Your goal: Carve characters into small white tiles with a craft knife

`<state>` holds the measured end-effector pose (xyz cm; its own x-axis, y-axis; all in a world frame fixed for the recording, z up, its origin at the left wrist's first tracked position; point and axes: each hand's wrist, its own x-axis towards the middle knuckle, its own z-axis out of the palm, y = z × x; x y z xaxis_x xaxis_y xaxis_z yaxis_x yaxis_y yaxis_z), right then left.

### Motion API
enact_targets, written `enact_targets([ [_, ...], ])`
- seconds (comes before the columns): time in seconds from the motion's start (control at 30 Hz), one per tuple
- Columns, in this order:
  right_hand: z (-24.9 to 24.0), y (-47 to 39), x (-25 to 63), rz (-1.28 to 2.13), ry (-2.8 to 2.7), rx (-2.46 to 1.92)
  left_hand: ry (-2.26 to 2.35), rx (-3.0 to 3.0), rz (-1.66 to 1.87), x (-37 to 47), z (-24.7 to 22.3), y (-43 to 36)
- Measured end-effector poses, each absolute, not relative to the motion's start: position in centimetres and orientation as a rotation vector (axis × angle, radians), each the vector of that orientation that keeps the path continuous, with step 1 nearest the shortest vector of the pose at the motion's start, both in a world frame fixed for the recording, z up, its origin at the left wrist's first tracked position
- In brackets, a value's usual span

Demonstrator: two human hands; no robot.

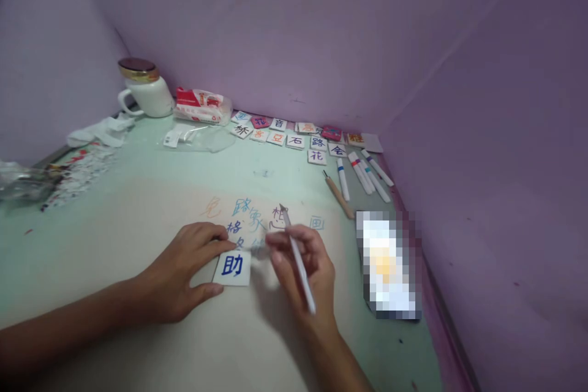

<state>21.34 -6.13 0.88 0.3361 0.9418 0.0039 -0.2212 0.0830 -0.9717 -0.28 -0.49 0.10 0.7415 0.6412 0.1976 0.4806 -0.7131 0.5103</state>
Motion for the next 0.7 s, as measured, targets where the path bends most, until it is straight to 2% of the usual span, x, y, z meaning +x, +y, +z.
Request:
enact_targets([
  [0.27, 0.8, -5.9, 21.2, 1.121, -0.623, -1.071, 0.817, 2.558, 0.489, 0.1, 0.1, -0.1],
  [0.5, 0.0, -6.3, 21.5, 0.931, -0.880, -1.419, 0.768, 2.486, 0.526, -0.1, 0.2, 0.1],
  [0.7, -0.2, -6.6, 22.2, 0.911, -0.972, -1.442, 0.759, 2.490, 0.557, -0.2, 0.0, 0.2],
])
